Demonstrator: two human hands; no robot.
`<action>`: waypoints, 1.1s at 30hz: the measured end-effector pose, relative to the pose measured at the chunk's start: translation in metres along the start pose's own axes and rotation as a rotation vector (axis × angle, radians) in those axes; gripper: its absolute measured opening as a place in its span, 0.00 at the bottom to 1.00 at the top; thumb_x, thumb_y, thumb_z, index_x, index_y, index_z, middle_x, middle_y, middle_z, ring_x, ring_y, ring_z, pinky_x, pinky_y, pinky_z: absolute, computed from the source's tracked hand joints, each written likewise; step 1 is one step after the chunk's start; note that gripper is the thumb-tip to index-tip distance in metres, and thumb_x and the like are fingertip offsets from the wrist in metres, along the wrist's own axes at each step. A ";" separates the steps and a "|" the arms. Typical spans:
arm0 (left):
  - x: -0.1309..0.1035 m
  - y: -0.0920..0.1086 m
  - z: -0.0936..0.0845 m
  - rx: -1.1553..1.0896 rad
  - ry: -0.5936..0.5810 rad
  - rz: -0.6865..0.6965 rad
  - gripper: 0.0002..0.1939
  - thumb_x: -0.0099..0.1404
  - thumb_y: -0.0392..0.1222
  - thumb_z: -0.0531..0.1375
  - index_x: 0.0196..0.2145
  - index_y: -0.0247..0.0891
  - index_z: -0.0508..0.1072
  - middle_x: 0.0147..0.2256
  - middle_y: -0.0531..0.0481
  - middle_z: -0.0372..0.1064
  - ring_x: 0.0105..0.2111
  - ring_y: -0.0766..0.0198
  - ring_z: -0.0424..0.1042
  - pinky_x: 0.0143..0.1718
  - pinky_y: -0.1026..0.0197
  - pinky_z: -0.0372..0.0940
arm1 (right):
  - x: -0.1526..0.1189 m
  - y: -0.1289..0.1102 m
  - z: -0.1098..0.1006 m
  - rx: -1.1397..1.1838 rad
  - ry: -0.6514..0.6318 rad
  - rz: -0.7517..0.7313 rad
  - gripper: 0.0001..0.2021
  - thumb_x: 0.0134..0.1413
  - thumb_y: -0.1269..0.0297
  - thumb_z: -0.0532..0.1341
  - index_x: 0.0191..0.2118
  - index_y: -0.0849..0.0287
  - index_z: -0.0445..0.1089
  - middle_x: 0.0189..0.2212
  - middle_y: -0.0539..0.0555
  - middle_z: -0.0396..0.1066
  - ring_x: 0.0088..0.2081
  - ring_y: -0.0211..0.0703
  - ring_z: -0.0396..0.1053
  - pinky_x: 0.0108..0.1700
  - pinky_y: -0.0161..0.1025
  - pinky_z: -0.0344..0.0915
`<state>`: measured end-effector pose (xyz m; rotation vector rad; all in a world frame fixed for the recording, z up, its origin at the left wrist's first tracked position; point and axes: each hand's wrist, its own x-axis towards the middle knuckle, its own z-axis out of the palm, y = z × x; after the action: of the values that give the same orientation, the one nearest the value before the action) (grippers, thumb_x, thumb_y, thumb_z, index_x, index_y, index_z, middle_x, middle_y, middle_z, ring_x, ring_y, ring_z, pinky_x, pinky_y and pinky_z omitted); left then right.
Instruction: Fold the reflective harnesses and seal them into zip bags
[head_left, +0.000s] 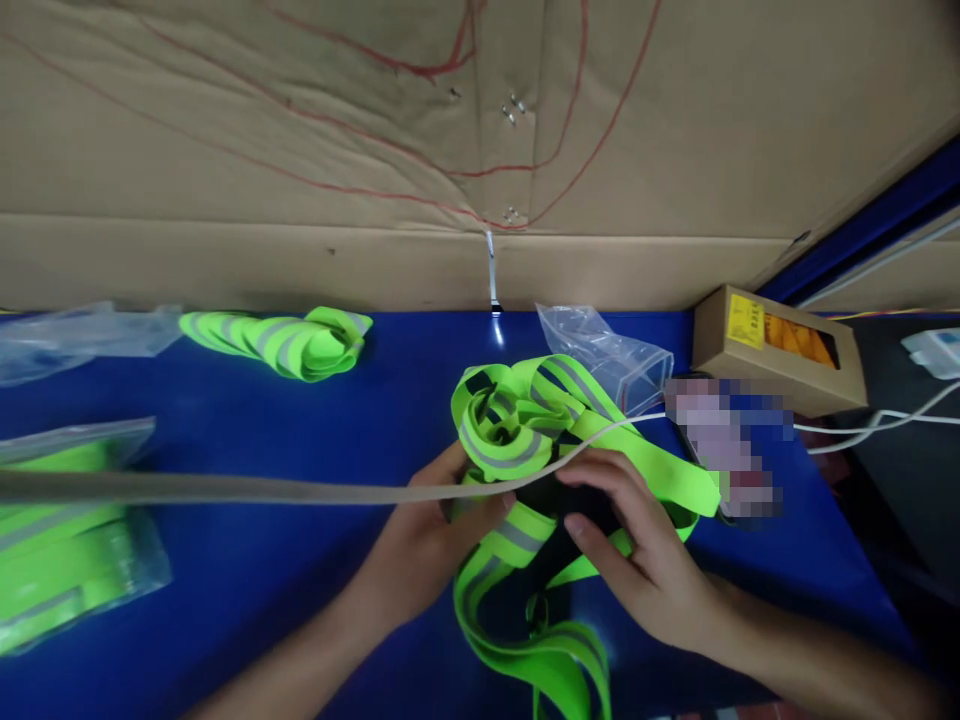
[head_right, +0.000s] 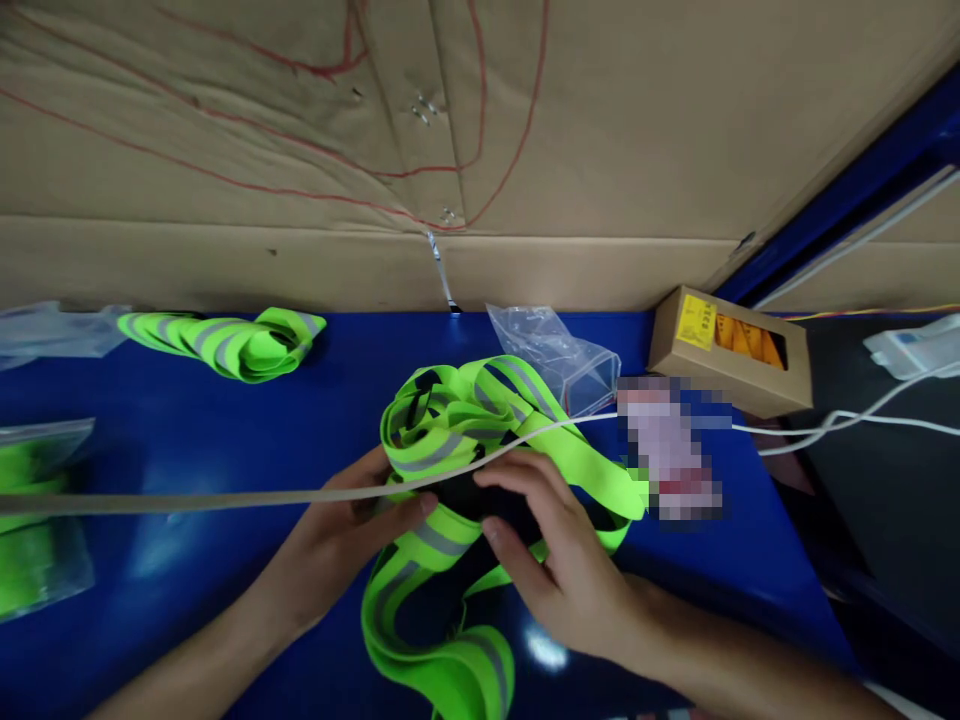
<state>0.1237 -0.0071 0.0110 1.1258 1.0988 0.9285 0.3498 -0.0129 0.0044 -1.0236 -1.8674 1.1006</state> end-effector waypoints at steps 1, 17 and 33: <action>0.001 0.001 -0.001 -0.043 -0.012 -0.019 0.22 0.64 0.44 0.67 0.56 0.42 0.73 0.55 0.47 0.75 0.57 0.55 0.72 0.57 0.60 0.67 | 0.000 0.001 0.001 0.031 0.037 0.043 0.19 0.66 0.70 0.60 0.60 0.49 0.62 0.54 0.55 0.65 0.55 0.45 0.66 0.58 0.42 0.65; -0.006 -0.013 -0.012 1.249 0.178 0.489 0.09 0.70 0.48 0.60 0.36 0.40 0.72 0.32 0.48 0.76 0.34 0.54 0.77 0.34 0.57 0.67 | 0.007 0.006 0.002 0.519 -0.178 0.305 0.10 0.71 0.59 0.56 0.51 0.55 0.71 0.37 0.52 0.72 0.37 0.39 0.71 0.41 0.36 0.70; -0.014 -0.004 0.004 0.900 0.107 0.603 0.05 0.67 0.32 0.62 0.37 0.40 0.72 0.38 0.48 0.73 0.41 0.59 0.75 0.42 0.59 0.69 | 0.006 0.011 0.004 0.552 -0.166 0.290 0.24 0.60 0.59 0.69 0.57 0.51 0.62 0.44 0.52 0.71 0.44 0.41 0.71 0.45 0.40 0.68</action>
<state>0.1241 -0.0220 0.0099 2.2532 1.3340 0.9651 0.3470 -0.0047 -0.0062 -0.9066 -1.4241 1.7931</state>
